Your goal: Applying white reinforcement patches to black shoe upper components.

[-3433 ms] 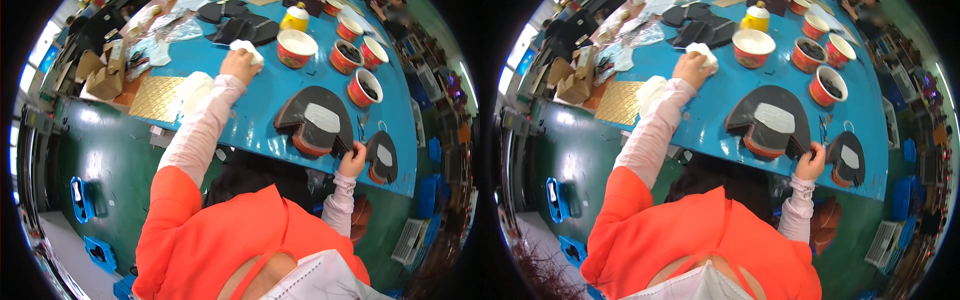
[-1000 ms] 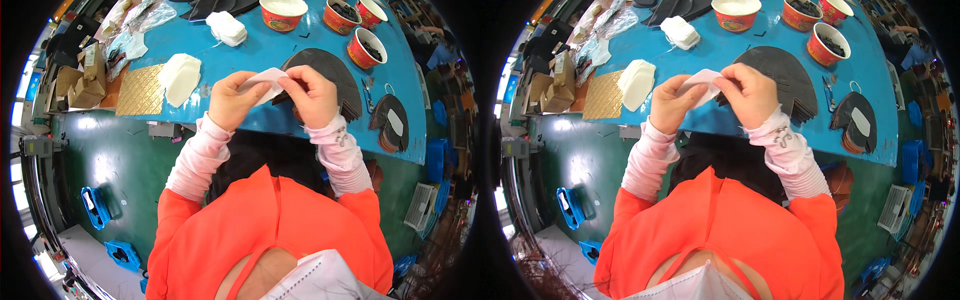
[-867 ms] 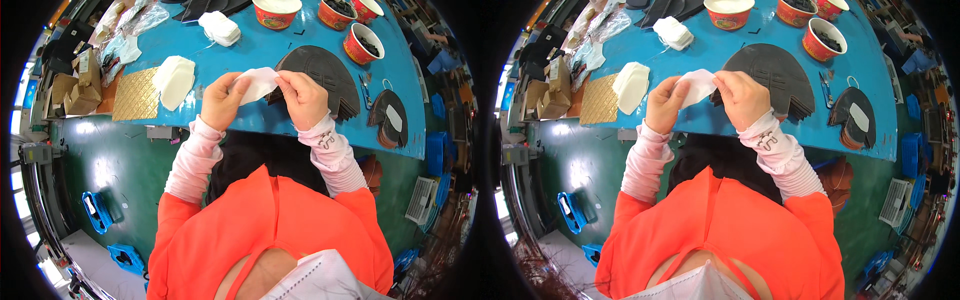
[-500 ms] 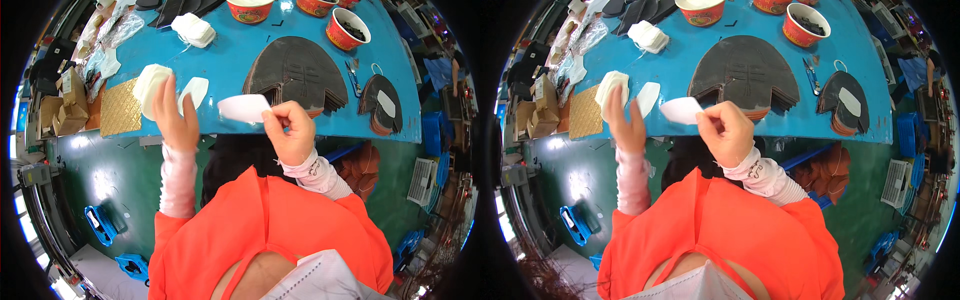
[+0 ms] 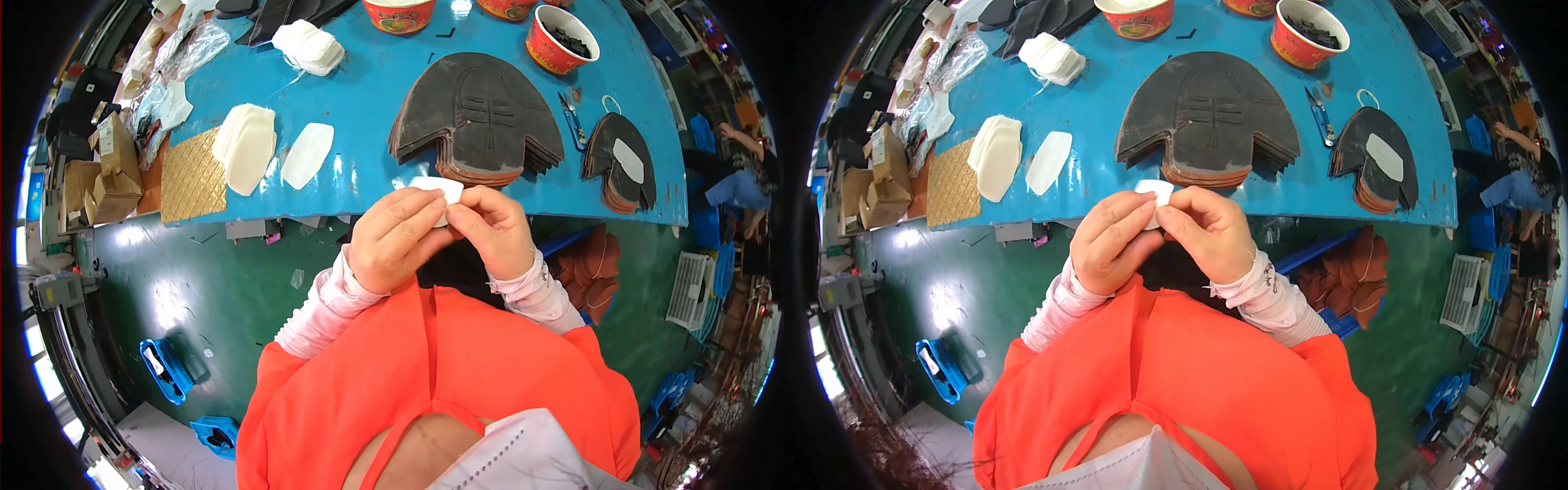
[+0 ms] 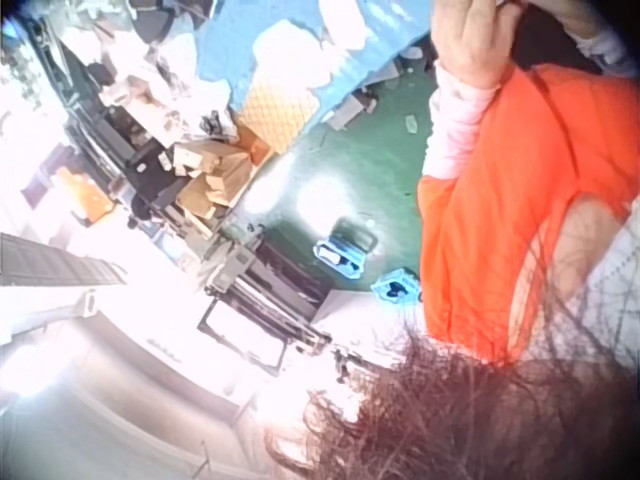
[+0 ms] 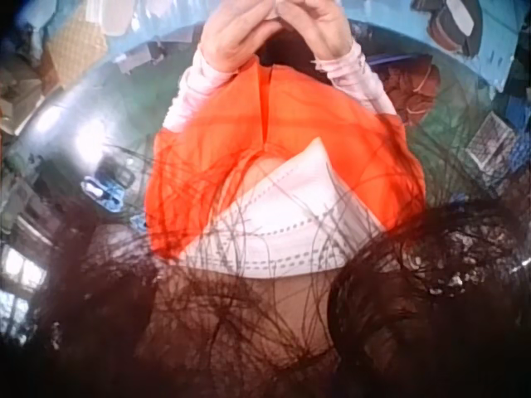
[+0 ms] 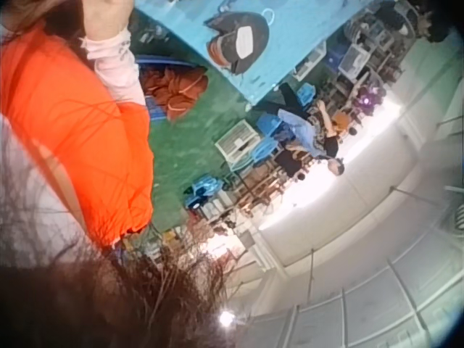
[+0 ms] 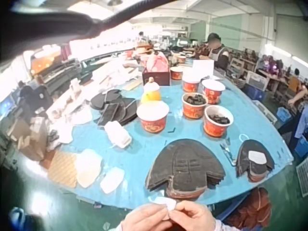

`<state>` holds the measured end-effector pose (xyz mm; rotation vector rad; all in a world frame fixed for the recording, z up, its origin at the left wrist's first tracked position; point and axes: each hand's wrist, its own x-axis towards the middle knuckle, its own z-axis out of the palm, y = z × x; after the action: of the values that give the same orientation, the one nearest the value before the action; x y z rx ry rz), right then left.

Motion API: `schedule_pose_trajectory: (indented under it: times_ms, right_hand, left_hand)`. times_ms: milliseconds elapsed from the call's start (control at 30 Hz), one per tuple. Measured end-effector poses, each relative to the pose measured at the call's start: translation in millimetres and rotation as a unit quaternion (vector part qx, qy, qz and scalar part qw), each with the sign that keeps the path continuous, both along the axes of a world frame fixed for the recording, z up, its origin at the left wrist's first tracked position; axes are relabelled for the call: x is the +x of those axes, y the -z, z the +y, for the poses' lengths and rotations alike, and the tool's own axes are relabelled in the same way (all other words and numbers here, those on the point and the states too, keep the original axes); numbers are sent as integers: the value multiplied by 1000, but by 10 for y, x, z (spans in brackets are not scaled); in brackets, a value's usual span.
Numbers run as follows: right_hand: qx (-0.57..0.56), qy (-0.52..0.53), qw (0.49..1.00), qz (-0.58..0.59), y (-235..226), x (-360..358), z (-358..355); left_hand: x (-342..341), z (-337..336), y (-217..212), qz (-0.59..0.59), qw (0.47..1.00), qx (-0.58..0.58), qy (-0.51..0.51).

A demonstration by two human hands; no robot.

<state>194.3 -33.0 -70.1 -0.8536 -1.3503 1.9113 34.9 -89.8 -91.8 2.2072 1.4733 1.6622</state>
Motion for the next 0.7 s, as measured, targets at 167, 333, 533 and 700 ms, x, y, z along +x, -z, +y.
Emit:
schedule_pose_trajectory:
  times_ms: [167,333,533,700]
  right_hand:
    - [209,146,967,-28,-101,319,363]
    - [208,74,975,-27,-249,581,691]
    - [312,-35,949,-34,-226,610,912]
    - [116,61,989,63,-77,404,691]
  left_hand:
    - [-87,349,-239,147,987,-43,-57]
    - [-77,813,-155,161,985,-41,-48]
    - [-18,819,-97,190,976,-75,-79]
    - [-2,813,-52,207,969,-77,-108]
